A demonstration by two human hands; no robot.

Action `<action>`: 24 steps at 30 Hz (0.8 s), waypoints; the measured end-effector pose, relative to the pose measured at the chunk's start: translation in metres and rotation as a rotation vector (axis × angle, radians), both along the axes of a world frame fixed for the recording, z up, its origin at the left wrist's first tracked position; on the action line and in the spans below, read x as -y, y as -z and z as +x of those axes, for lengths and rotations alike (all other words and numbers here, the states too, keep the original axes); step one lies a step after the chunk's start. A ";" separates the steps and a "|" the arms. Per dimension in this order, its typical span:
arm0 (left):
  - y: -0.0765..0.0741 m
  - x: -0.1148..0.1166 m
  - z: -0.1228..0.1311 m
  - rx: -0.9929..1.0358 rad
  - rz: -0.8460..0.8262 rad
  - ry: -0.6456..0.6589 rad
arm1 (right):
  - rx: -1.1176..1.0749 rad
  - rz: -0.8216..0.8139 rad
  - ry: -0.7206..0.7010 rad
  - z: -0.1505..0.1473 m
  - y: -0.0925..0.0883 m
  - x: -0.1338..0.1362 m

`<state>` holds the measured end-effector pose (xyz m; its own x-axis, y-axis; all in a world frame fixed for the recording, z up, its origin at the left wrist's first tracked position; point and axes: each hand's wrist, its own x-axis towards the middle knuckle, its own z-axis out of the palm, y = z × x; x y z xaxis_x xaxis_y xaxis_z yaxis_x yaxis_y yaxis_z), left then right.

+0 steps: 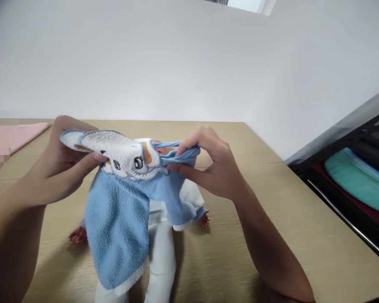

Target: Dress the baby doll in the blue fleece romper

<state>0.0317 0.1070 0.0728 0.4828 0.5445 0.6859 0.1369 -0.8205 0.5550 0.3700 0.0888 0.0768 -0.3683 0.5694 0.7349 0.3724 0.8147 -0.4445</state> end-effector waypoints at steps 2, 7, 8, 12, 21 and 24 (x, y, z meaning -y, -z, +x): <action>0.003 -0.002 0.000 0.005 0.051 0.037 | -0.005 -0.044 -0.089 0.001 0.000 0.000; 0.008 0.000 0.003 -0.081 0.059 -0.093 | -0.057 -0.279 -0.230 -0.001 0.007 0.002; 0.008 0.001 0.003 -0.107 0.033 -0.136 | -0.059 -0.282 -0.187 -0.002 0.008 0.003; 0.007 0.006 0.001 -0.231 -0.120 -0.263 | -0.082 -0.203 -0.017 -0.001 0.007 0.005; 0.004 0.014 0.004 -0.183 -0.159 0.005 | -0.078 -0.214 -0.175 0.013 -0.006 0.004; 0.006 0.015 0.001 -0.175 -0.111 0.032 | -0.046 -0.245 -0.261 0.014 -0.009 0.002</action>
<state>0.0331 0.0920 0.0668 0.6076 0.5949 0.5262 0.2145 -0.7608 0.6125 0.3840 0.0865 0.0860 -0.4947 0.6219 0.6070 0.1409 0.7466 -0.6501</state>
